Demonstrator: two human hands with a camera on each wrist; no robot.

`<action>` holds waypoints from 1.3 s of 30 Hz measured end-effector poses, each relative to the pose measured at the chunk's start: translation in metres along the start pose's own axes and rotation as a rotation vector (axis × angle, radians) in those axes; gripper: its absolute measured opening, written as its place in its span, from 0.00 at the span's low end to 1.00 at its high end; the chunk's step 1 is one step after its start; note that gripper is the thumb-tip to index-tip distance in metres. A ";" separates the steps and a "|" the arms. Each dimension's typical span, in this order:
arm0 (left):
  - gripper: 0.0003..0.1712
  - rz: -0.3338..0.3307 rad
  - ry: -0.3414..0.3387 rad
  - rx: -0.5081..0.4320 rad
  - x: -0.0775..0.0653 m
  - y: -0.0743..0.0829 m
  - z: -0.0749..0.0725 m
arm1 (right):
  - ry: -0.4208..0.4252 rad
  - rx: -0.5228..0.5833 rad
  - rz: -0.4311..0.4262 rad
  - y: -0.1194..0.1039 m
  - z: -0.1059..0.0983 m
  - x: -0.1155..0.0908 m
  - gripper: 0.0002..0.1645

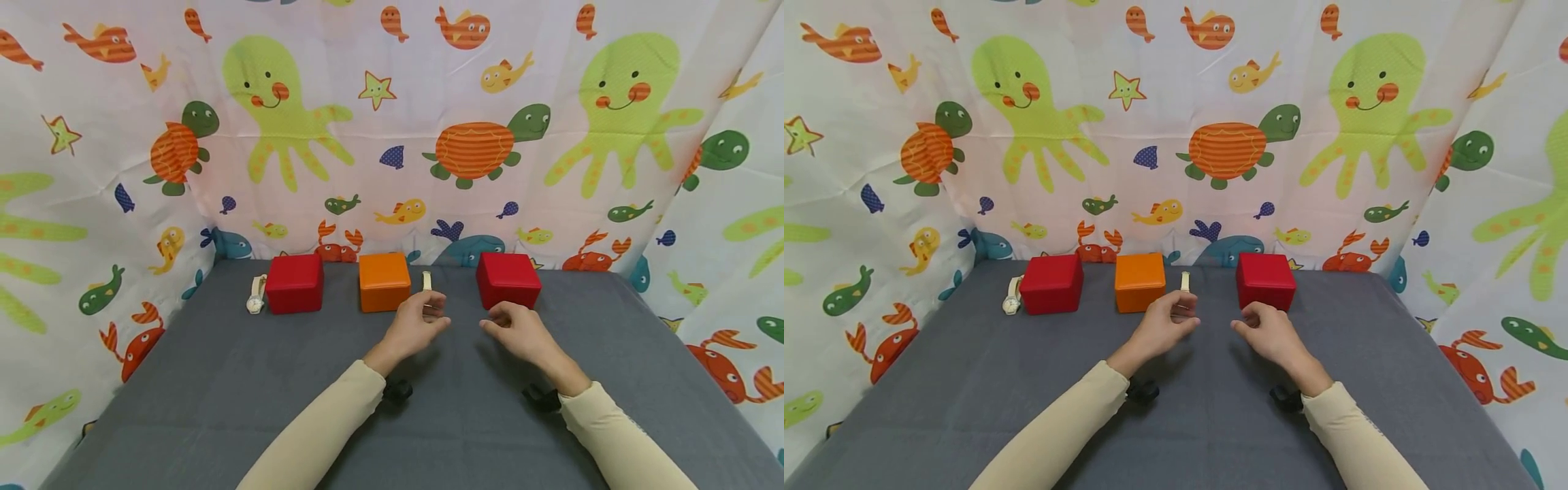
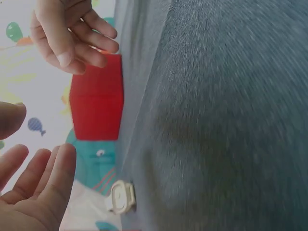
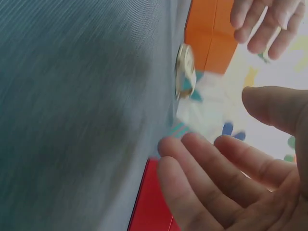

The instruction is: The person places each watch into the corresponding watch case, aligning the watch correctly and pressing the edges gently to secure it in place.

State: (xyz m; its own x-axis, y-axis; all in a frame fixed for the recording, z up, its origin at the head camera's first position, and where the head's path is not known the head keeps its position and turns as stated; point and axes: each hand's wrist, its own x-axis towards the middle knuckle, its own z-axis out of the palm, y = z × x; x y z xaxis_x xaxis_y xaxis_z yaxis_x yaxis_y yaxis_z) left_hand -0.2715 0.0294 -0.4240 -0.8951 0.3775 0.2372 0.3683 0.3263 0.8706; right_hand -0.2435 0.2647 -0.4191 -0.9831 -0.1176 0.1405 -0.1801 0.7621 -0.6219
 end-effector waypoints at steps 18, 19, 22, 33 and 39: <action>0.23 -0.022 0.227 0.036 -0.013 -0.019 -0.061 | 0.015 0.096 -0.103 -0.051 0.053 0.054 0.23; 0.23 -0.033 0.243 0.033 -0.013 -0.020 -0.064 | 0.011 0.104 -0.100 -0.053 0.056 0.058 0.23; 0.23 -0.066 0.296 0.044 -0.014 -0.025 -0.074 | 0.000 0.121 -0.085 -0.057 0.064 0.069 0.26; 0.24 -0.193 0.469 0.173 -0.009 -0.040 -0.091 | -0.015 0.156 -0.051 -0.069 0.088 0.095 0.29; 0.31 -0.303 0.443 0.212 -0.001 -0.048 -0.095 | -0.049 0.181 -0.069 -0.074 0.095 0.103 0.27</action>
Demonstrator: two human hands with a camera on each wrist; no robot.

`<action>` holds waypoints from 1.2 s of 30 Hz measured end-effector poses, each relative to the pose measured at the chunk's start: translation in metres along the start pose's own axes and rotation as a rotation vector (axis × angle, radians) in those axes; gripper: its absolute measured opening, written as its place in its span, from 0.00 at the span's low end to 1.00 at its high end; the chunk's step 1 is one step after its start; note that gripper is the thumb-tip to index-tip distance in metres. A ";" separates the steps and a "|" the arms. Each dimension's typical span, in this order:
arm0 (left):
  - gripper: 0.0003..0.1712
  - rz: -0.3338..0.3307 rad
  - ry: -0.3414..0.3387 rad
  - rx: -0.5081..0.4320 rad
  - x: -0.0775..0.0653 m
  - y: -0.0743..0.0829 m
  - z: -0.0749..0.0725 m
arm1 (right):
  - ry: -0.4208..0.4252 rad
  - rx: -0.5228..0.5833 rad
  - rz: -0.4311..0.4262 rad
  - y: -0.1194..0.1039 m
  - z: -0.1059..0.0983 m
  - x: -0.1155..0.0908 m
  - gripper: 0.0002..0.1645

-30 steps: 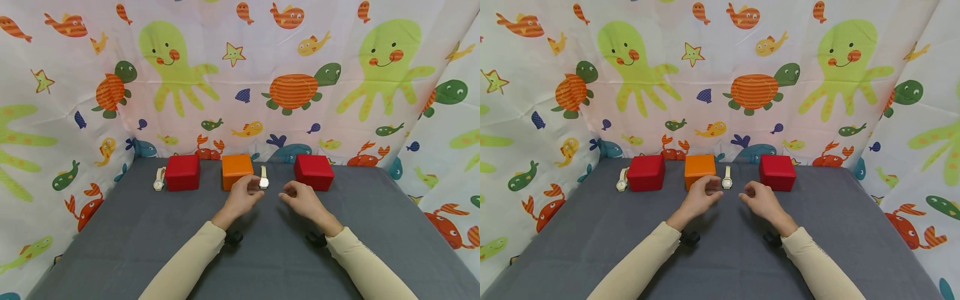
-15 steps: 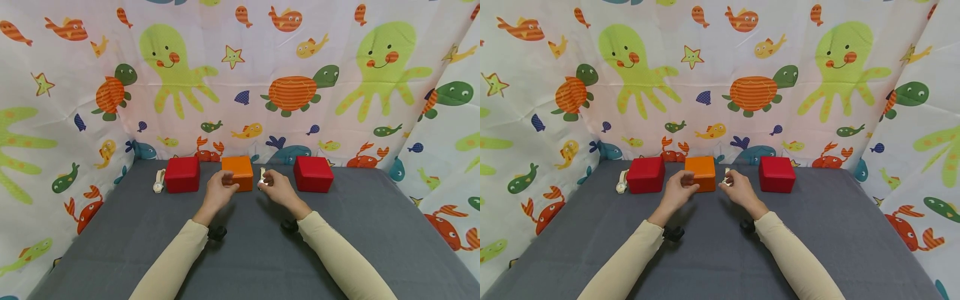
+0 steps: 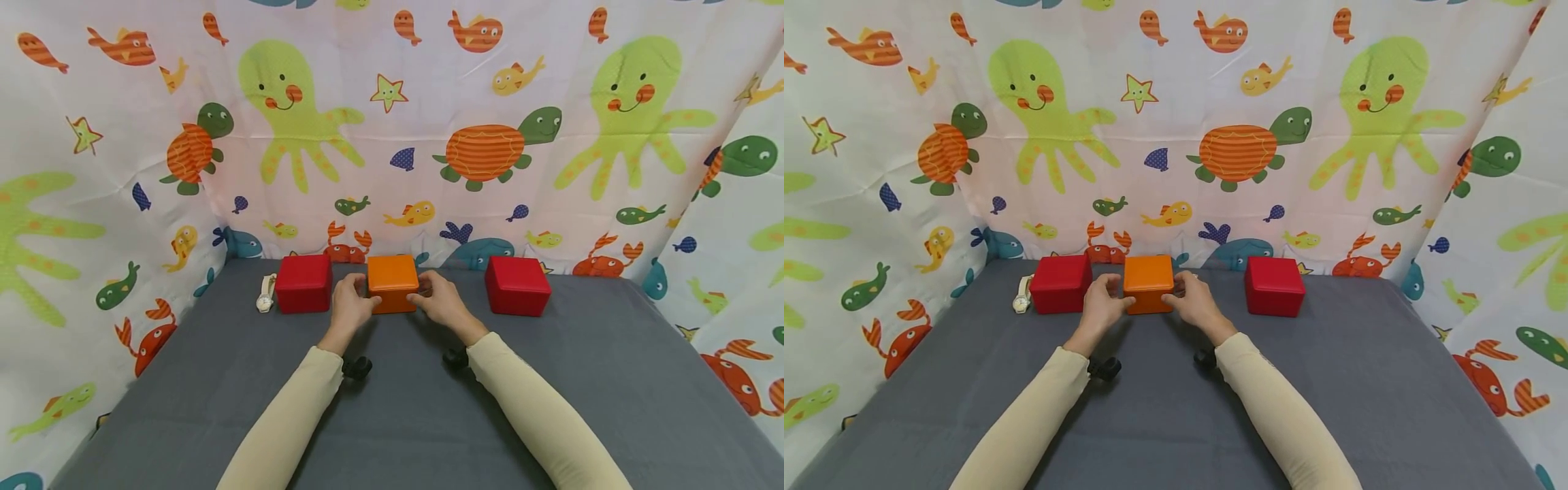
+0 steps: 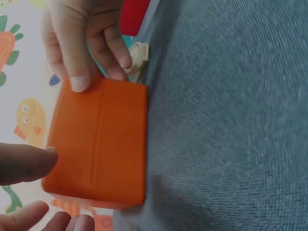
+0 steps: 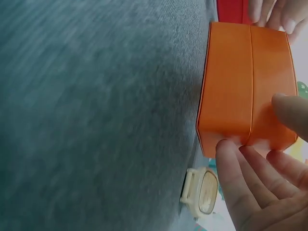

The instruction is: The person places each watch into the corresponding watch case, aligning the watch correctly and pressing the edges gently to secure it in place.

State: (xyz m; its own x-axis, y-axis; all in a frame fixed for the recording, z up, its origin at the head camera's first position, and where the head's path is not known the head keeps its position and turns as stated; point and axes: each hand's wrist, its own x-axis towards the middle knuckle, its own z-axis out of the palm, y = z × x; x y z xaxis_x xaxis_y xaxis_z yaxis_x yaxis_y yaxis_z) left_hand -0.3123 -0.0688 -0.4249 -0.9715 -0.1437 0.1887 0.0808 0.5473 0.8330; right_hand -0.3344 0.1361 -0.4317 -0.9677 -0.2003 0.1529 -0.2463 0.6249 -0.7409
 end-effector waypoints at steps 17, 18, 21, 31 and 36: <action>0.24 -0.060 -0.001 -0.091 0.009 -0.009 0.010 | 0.015 0.020 0.037 -0.006 0.004 0.004 0.25; 0.23 -0.063 0.001 -0.092 0.009 -0.009 0.011 | 0.017 0.017 0.040 -0.006 0.005 0.004 0.24; 0.23 -0.064 -0.001 -0.104 0.007 -0.008 0.012 | 0.021 0.012 0.048 -0.006 0.005 0.002 0.24; 0.23 -0.081 -0.034 -0.119 -0.008 -0.007 0.006 | 0.031 0.019 0.051 -0.010 0.007 -0.015 0.25; 0.23 -0.075 -0.069 -0.108 -0.018 -0.006 0.004 | 0.032 0.011 0.064 -0.011 0.007 -0.027 0.25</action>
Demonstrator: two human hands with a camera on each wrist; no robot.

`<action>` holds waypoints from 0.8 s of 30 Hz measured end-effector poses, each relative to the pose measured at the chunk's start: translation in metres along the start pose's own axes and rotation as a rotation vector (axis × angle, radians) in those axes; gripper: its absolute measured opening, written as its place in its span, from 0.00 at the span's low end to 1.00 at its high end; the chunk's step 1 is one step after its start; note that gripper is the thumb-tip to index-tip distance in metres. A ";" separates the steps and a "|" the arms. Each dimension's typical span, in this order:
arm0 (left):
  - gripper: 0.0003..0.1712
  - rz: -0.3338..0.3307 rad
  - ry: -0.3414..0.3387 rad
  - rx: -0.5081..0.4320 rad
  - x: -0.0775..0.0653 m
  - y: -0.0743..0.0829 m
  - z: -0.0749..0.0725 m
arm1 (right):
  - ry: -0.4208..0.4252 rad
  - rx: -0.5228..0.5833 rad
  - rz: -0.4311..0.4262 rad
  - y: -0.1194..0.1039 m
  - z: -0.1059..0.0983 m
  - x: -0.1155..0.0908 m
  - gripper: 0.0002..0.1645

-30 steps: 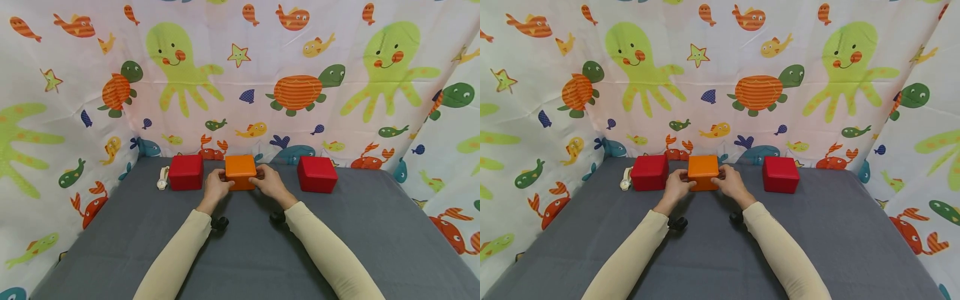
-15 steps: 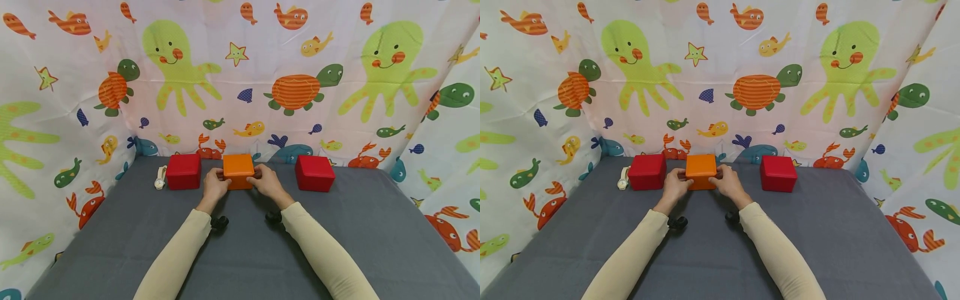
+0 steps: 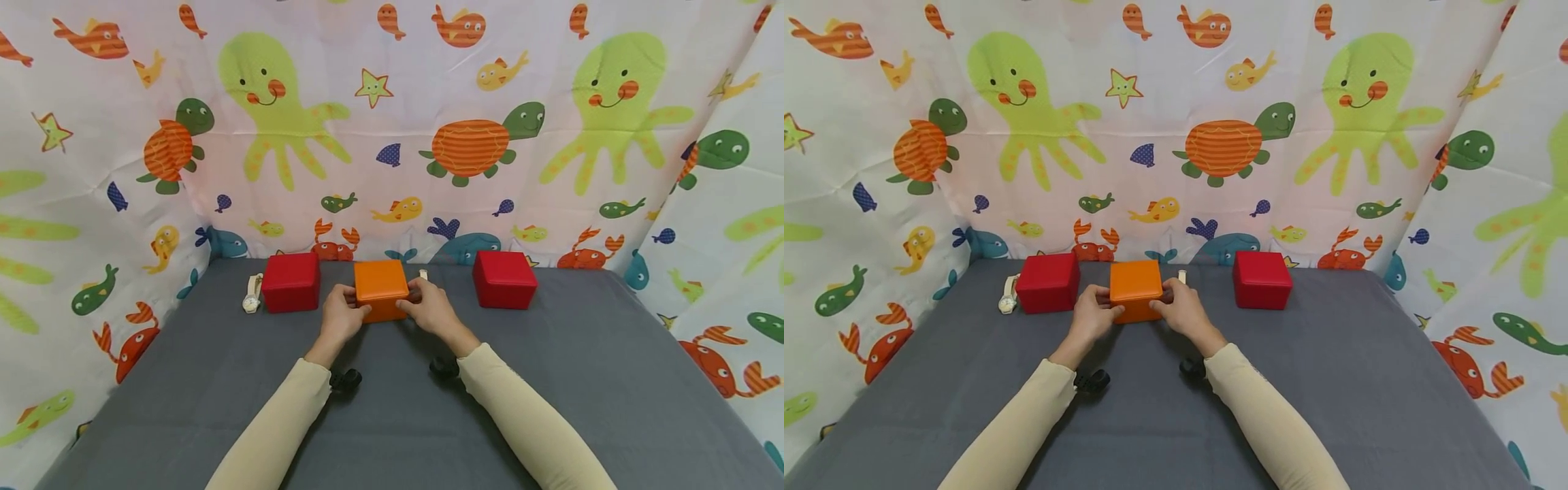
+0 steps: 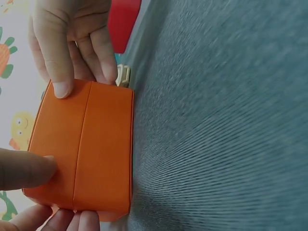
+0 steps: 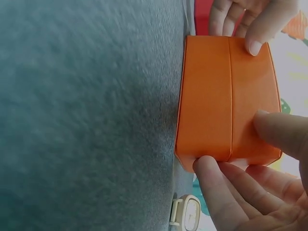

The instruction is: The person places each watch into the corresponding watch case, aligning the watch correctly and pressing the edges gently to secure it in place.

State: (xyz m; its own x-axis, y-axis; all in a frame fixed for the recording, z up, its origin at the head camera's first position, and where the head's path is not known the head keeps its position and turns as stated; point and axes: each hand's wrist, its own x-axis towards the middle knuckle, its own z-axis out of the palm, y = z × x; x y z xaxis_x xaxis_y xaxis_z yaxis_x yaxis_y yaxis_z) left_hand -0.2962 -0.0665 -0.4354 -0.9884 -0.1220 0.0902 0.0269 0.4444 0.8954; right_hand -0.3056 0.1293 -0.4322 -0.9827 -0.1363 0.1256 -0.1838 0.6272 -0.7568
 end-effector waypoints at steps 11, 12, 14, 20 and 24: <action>0.24 0.008 -0.037 -0.002 -0.025 0.002 -0.008 | -0.013 0.029 -0.030 -0.003 0.001 -0.021 0.25; 0.24 0.011 -0.039 -0.009 -0.027 0.002 -0.008 | -0.015 0.028 -0.028 -0.003 0.001 -0.023 0.24; 0.24 0.020 -0.039 -0.020 -0.030 0.002 -0.008 | -0.021 0.029 -0.029 -0.004 -0.001 -0.027 0.24; 0.24 0.032 -0.038 -0.027 -0.034 0.003 -0.009 | -0.041 0.020 -0.054 -0.006 -0.005 -0.033 0.22; 0.28 0.007 -0.056 -0.019 -0.035 0.003 -0.010 | -0.053 0.028 -0.038 -0.006 -0.006 -0.033 0.22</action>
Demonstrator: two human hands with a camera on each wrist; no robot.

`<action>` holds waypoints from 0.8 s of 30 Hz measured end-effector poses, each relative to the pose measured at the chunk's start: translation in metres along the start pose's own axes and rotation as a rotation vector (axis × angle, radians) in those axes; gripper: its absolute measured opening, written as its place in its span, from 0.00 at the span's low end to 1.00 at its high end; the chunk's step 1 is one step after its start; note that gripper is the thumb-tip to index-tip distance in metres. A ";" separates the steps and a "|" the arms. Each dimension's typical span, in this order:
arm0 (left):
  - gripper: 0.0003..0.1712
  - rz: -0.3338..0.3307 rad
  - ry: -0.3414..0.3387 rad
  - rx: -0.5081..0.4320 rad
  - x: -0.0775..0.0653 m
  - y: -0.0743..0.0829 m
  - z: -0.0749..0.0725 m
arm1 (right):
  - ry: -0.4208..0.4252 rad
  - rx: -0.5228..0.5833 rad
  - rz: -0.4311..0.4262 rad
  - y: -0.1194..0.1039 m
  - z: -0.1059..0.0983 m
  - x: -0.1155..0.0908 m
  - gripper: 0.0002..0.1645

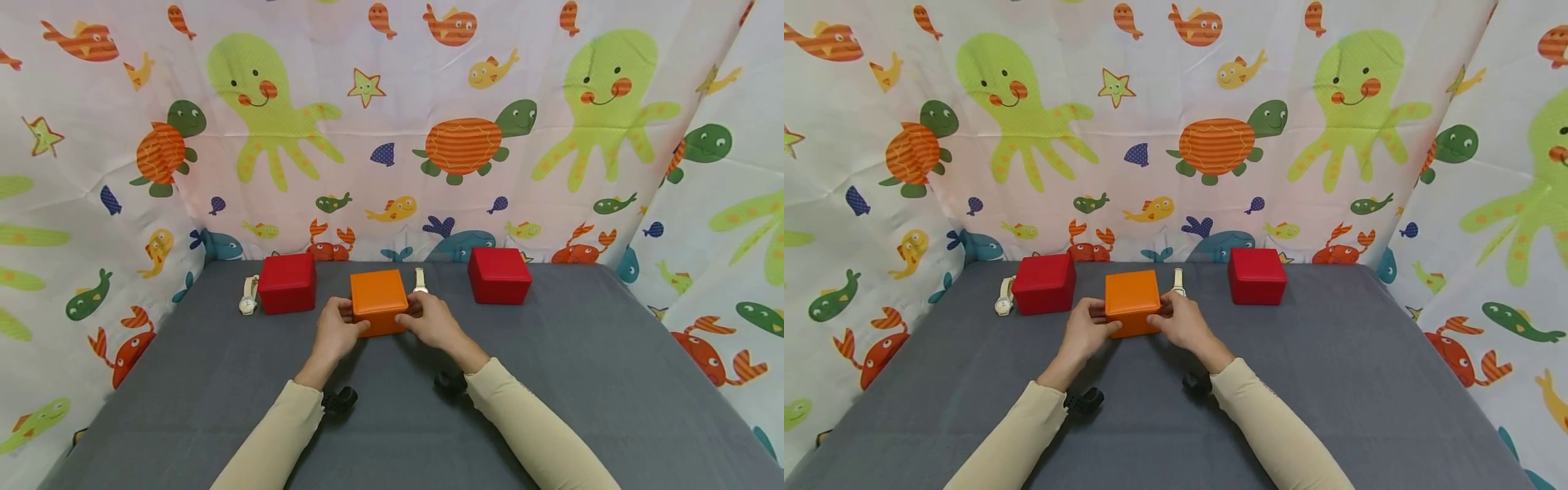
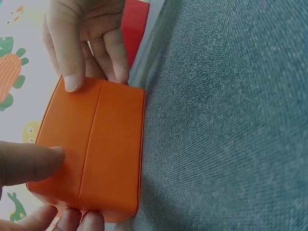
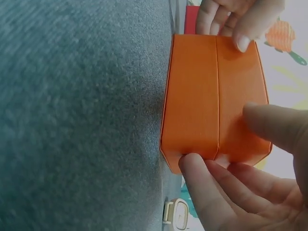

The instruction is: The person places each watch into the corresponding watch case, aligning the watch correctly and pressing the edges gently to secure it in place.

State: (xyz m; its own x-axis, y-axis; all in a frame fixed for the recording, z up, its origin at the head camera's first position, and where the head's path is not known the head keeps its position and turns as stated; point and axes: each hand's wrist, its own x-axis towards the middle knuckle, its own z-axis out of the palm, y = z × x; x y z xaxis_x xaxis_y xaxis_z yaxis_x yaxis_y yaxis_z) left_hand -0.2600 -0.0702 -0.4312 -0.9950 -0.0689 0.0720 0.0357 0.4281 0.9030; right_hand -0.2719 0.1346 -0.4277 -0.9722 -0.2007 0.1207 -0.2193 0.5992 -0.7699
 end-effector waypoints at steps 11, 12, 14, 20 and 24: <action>0.32 -0.048 -0.041 -0.049 0.006 -0.007 -0.002 | -0.034 -0.047 0.005 0.004 0.004 0.006 0.18; 0.32 -0.044 -0.039 -0.051 0.006 -0.007 -0.002 | -0.030 -0.044 0.010 0.005 0.004 0.006 0.18; 0.32 -0.046 -0.036 -0.056 0.007 -0.008 -0.002 | -0.025 -0.041 0.020 0.005 0.004 0.006 0.20; 0.32 -0.049 -0.039 -0.058 0.008 -0.011 -0.002 | -0.021 -0.041 0.035 0.003 0.004 0.004 0.20; 0.32 -0.062 -0.047 -0.048 0.009 -0.014 -0.002 | -0.024 -0.037 0.033 0.002 0.004 0.004 0.20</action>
State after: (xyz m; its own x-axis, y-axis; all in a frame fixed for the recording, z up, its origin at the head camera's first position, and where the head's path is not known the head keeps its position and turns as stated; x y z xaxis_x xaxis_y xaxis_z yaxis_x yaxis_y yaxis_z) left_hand -0.2689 -0.0785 -0.4423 -0.9987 -0.0510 -0.0033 -0.0225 0.3802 0.9246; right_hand -0.2756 0.1322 -0.4312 -0.9768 -0.1988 0.0801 -0.1905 0.6339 -0.7496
